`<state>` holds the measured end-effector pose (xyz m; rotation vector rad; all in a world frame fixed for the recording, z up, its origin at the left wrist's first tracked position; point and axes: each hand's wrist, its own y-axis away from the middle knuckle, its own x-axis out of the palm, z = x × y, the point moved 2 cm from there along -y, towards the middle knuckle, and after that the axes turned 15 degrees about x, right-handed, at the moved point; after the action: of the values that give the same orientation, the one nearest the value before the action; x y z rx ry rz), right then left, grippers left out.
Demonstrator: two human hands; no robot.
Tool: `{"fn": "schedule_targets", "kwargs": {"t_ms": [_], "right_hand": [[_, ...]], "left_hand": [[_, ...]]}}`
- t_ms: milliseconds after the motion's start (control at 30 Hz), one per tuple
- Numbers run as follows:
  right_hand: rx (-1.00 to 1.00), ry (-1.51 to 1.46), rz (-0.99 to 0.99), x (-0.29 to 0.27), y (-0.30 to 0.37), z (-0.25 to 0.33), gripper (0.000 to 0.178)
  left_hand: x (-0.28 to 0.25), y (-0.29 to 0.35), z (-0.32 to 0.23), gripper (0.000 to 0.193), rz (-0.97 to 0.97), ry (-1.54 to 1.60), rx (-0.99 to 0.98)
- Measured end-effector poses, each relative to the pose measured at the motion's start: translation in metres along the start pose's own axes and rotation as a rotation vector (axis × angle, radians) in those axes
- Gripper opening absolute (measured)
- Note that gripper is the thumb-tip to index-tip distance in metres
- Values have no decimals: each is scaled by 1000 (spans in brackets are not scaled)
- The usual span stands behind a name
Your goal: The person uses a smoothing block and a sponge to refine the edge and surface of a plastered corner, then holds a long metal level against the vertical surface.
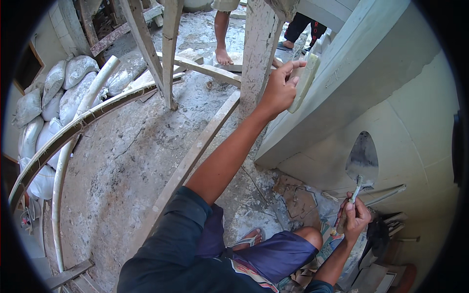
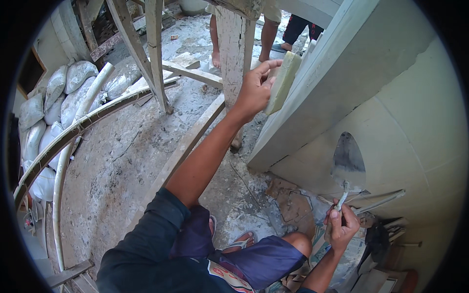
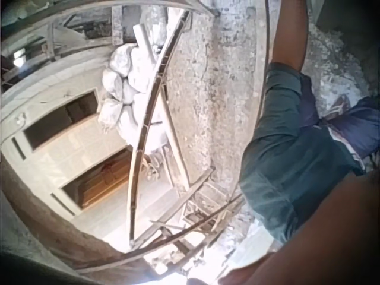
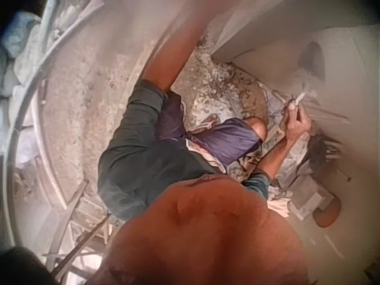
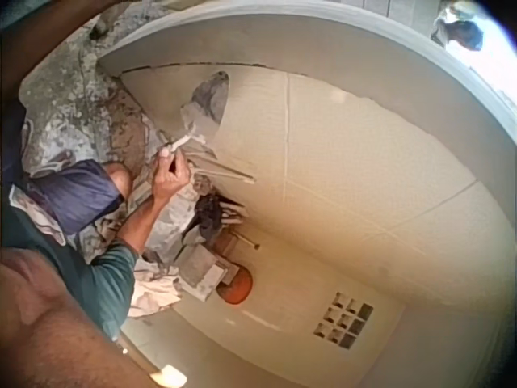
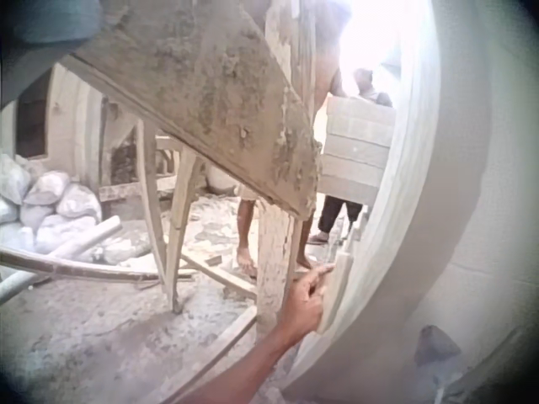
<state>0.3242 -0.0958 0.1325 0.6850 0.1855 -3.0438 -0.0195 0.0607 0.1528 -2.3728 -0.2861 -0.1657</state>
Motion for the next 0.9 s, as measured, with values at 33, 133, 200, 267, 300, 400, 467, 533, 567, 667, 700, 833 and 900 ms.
{"fn": "schedule_targets", "kwargs": {"t_ms": [33,133,200,267,300,400,467,533,567,667,700,833,900], "right_hand": [[-7,0,4,-1,3,0,36],[-20,13,2,1,1,2,35],[-32,16,6,0,0,2,35],[-33,21,11,2,1,2,35],[-24,15,8,4,-1,3,36],[-23,3,3,11,-9,2,37],[-32,-24,-7,14,-12,3,37],[-29,-50,-9,14,-11,1,37],[-32,-80,-9,14,-10,0,37],[-9,-69,-13,9,-8,-8,37],[-9,-68,-14,7,-7,-9,37],[28,-86,-23,3,-4,-12,37],[40,-90,-25,1,-4,-14,37]], "left_hand": [[0,1,8,39,-5,-2,6],[6,-6,15,43,16,76,-317],[15,-22,-6,42,47,143,-316],[23,-41,-34,40,72,254,-294],[25,-54,-50,39,64,294,-269],[27,-92,-75,36,101,441,-219],[28,-103,-78,35,115,498,-90],[23,-88,-64,35,97,438,-71],[19,-76,-57,35,79,373,-45],[13,-30,-39,36,46,150,-78],[11,-22,-32,36,32,48,-105],[12,-19,-12,35,89,-118,-122],[23,-28,-25,35,109,39,-182]]}}
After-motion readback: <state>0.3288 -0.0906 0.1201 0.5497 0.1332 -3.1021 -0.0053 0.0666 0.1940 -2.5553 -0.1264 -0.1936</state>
